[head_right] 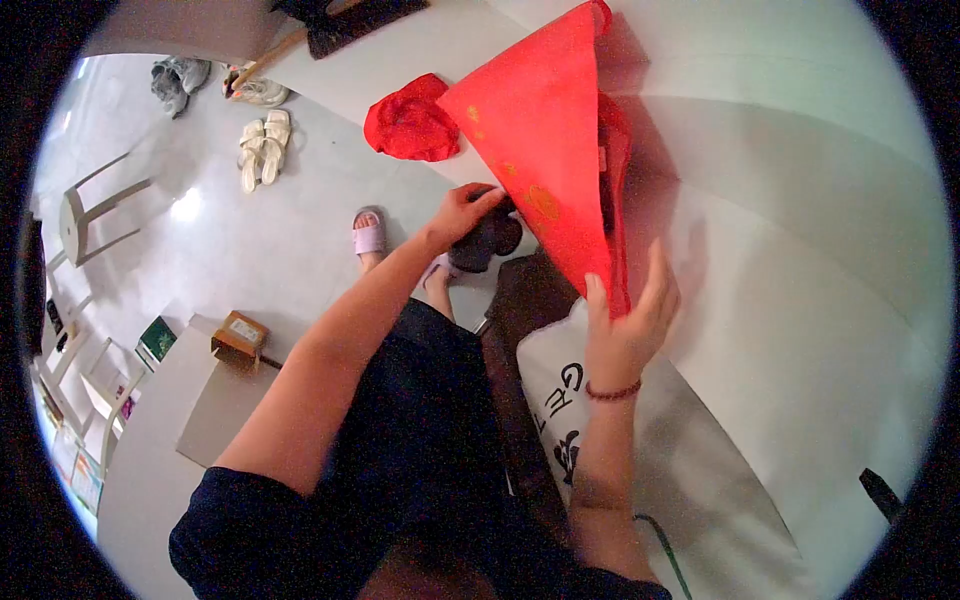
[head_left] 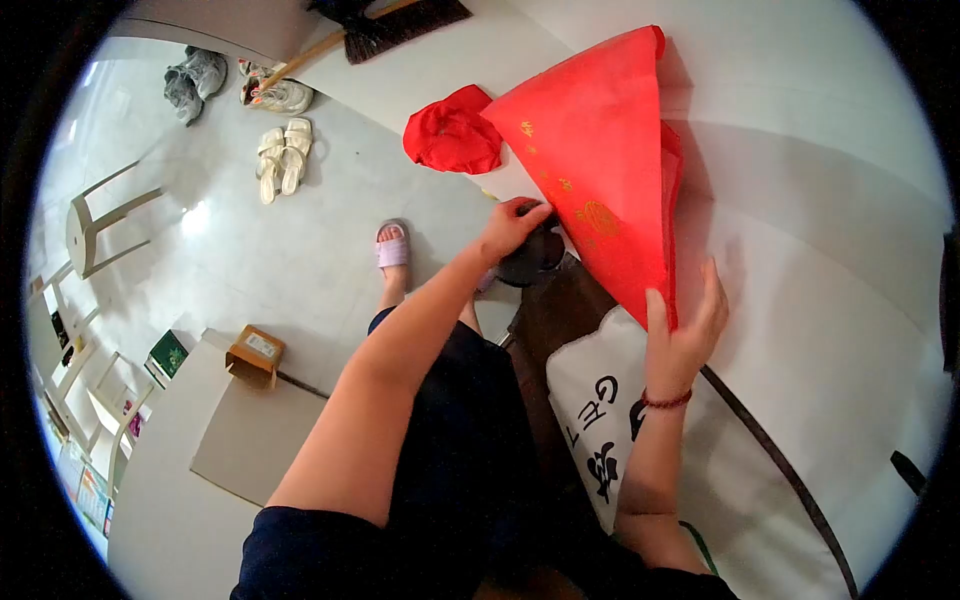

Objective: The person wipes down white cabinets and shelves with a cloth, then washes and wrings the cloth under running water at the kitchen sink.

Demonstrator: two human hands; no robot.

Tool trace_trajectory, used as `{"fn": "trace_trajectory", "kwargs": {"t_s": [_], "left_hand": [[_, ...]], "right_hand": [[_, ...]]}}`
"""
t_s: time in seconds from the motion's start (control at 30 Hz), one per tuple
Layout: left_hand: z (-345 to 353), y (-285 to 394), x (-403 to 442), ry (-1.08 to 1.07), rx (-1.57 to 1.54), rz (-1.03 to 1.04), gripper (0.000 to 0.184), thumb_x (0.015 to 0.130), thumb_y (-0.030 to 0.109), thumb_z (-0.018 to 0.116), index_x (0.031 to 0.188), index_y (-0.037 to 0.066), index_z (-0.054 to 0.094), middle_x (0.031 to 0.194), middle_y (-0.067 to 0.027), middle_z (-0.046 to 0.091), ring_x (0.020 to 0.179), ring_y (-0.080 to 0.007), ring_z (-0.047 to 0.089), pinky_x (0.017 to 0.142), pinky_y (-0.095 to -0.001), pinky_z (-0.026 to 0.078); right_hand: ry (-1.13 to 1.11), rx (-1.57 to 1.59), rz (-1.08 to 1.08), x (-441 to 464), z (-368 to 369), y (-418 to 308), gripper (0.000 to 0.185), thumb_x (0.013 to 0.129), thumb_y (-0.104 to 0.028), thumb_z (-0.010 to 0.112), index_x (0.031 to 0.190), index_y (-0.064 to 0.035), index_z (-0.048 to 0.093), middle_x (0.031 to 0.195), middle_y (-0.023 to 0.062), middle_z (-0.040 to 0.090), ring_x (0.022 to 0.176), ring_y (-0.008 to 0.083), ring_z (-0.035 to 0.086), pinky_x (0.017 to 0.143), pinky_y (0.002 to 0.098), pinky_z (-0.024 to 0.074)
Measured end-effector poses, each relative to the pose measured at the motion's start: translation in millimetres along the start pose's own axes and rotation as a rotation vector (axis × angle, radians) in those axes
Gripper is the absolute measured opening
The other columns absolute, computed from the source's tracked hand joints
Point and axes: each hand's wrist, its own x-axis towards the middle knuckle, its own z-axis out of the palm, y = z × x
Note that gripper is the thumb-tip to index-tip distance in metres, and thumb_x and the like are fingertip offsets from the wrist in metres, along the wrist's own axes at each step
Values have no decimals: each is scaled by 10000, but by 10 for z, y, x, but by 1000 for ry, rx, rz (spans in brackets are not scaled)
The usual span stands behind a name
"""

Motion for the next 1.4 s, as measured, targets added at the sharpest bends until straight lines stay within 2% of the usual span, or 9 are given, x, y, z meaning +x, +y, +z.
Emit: {"fn": "trace_trajectory", "kwargs": {"t_s": [0.2,0.37,0.47,0.57,0.77,0.9,1.03,1.2,1.4], "left_hand": [[-580,-306,-542,119,-170,-160,379,866,297,629,1097,-4,631,954,-98,663,834,-155,603,749,-293,492],[-980,-591,-919,191,-112,-295,376,889,266,611,1126,-26,605,1006,-99,647,868,-154,597,769,-279,485],[-1157,-410,-1236,230,-231,-306,343,890,254,616,1115,-5,612,971,-93,644,851,-156,600,754,-276,490],[-1397,-443,-1324,246,-266,-273,300,884,221,620,1097,9,619,952,-88,644,837,-154,601,740,-275,494],[-1374,-97,-1212,144,4,1,331,811,75,579,1139,29,580,915,-77,644,826,-163,598,736,-279,495],[-892,788,-1177,-107,253,94,625,751,91,576,1359,149,442,840,-73,632,714,-201,595,723,-348,491],[-82,1809,-1329,-289,682,739,756,722,137,602,1428,185,336,887,-144,657,794,-323,652,693,-423,520],[559,1891,-993,-305,1283,734,586,736,178,604,1304,188,462,845,-105,661,764,-318,656,631,-443,514],[150,1803,-1180,-309,1081,704,363,743,154,590,1098,148,517,895,-93,654,758,-326,647,622,-451,512]], "right_hand": [[-567,769,-113,-190,870,-904,366,841,-121,611,1191,-41,542,1170,190,545,1073,343,549,901,393,458],[-775,360,-355,295,2288,-1380,803,793,-72,601,1464,-188,175,1484,246,185,1002,398,594,818,446,513],[-904,56,-347,434,2802,-1376,733,774,-116,640,1413,-206,291,1469,243,216,957,381,604,758,427,527],[-592,38,-508,42,3441,-1022,533,768,-104,631,1273,-129,463,1341,236,427,872,360,630,705,406,530],[-758,1224,314,268,1714,-952,256,829,-188,606,1032,-35,574,932,78,628,850,214,606,721,338,485],[-38,1508,512,651,29,-669,419,863,-89,595,1265,-34,488,1165,103,590,1077,206,557,888,358,471],[227,1411,449,682,-574,-130,387,919,-123,542,1280,-4,470,1246,131,549,1140,240,534,977,400,425],[57,1375,454,514,-696,52,436,911,-93,517,1327,1,427,1280,117,528,1163,236,518,997,400,404],[-445,1214,491,559,-549,358,482,839,-136,643,1266,14,479,1175,80,593,1054,205,574,949,351,428]]}}
